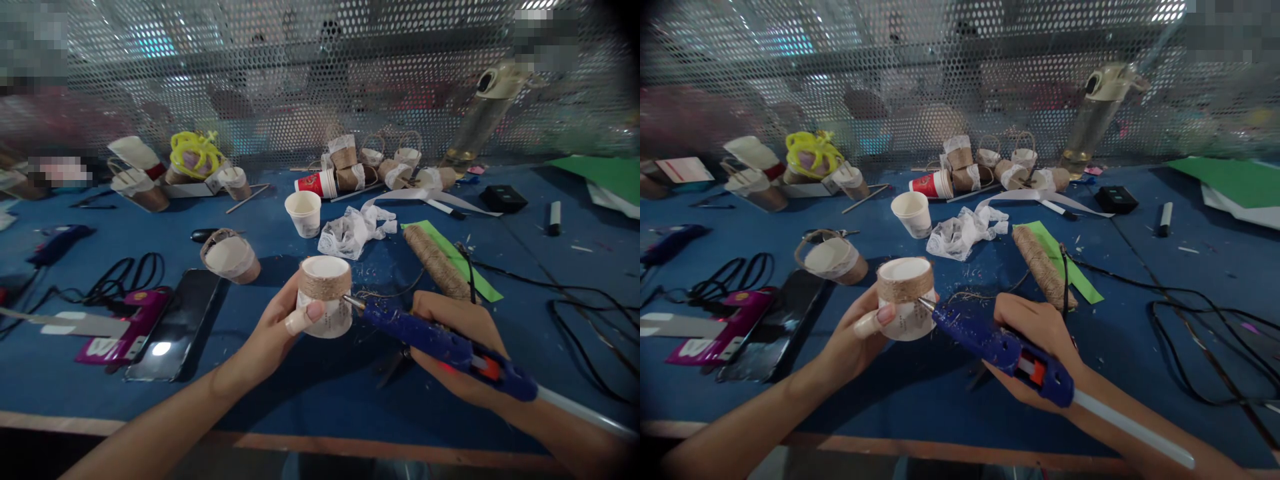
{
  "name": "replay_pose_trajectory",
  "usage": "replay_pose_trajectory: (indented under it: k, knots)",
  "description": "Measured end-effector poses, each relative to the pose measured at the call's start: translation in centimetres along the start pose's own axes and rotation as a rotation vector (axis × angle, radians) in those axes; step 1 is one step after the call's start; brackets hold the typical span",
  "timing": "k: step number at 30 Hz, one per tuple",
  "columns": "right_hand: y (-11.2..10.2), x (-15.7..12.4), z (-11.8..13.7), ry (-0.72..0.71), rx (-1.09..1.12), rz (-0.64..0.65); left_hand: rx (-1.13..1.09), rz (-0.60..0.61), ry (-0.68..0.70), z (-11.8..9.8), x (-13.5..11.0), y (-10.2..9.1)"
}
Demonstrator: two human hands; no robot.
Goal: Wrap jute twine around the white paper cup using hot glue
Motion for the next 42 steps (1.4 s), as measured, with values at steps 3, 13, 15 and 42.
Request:
replay_pose_trajectory:
  k: [3, 13, 15, 42]
  knots:
    - [0.02, 0.00, -0.37, 0.032, 0.034, -0.008, -0.012, -0.041, 0.016, -0.03, 0.01, -0.23]
    - [-0.01, -0.01, -0.24, 0.015, 0.024, -0.020, -0.022, -0.042, 0.021, -0.22, 0.04, -0.13]
    - [-0.04, -0.04, -0.30, 0.024, 0.049, -0.029, -0.031, -0.039, 0.030, -0.30, 0.08, -0.06]
    - [-0.19, 0.10, -0.36, 0.044, 0.068, -0.057, -0.131, -0.068, -0.008, -0.14, -0.06, -0.15]
Point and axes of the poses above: each hand's wrist, its own x-axis towards the middle knuckle, its own y-axis out of the palm, z = x × y, the point moved 6 cm from there along x, towards the middle knuckle, and after that the axes turned 7 degrees about z, right-handed, at the moved point
